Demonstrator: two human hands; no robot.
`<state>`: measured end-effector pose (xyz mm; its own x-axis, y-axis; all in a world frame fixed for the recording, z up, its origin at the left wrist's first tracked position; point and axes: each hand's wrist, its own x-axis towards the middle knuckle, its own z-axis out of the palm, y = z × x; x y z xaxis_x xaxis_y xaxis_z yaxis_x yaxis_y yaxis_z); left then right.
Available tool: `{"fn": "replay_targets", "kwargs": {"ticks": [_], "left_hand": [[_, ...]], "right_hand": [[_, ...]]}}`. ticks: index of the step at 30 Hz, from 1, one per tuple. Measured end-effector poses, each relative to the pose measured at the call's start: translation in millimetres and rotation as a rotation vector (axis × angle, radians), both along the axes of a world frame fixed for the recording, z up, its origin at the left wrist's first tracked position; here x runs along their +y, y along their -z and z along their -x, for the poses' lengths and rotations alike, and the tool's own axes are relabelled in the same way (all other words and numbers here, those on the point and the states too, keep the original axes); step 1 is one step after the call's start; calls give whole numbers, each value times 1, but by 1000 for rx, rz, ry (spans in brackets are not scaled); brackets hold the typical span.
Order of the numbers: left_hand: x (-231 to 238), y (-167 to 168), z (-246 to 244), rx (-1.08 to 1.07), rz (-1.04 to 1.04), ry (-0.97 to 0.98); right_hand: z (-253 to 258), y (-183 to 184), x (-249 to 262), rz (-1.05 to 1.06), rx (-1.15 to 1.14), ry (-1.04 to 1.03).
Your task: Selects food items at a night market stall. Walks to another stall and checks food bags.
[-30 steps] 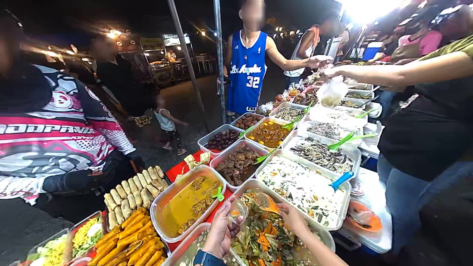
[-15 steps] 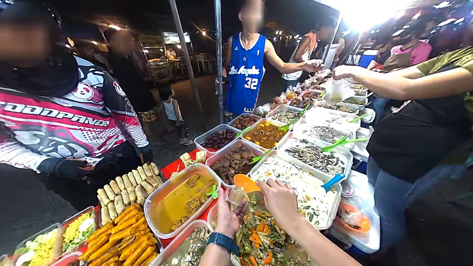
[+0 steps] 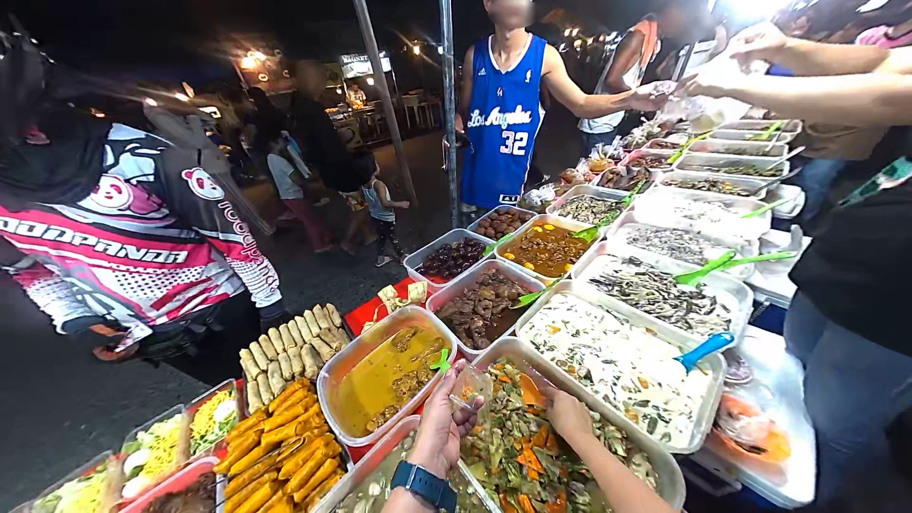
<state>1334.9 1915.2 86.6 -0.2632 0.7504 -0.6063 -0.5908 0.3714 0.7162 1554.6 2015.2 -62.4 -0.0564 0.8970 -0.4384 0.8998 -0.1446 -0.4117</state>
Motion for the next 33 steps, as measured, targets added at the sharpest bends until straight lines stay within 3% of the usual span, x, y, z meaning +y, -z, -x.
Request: {"fn": "replay_targets", "kwargs": {"ticks": [5,10,14,17,20,22,25,27,30,33], "left_hand": [[1,-1,1,15,20,-33],[13,6,-7,28,12,-41],[21,6,-23,-50,-6,-68],[26,6,-36,-105,-37,-74],[30,1,-46,-145,-58,-108],[31,-1,-47,-157,-69,-113],[30,1,-45,-127,-44,-103],[27,4,-42,-82,-27,-61],[21,6,-31,13,-34,-6],[17,4,-17,55,-46,-13]], "right_hand": [[-33,-7,-5,-90,221,97],[-37,-80,-14,-166,324,50],[-18,-152,-34,-201,276,-14],[7,-178,-57,-380,29,-148],[20,-157,-69,-951,-129,-243],[17,-150,-63,-1024,-90,-183],[1,-133,-37,-520,-78,-42],[-7,-97,-17,-232,-201,-47],[-7,-34,-10,-146,-315,-105],[-8,-4,-14,-70,-137,-5]]}}
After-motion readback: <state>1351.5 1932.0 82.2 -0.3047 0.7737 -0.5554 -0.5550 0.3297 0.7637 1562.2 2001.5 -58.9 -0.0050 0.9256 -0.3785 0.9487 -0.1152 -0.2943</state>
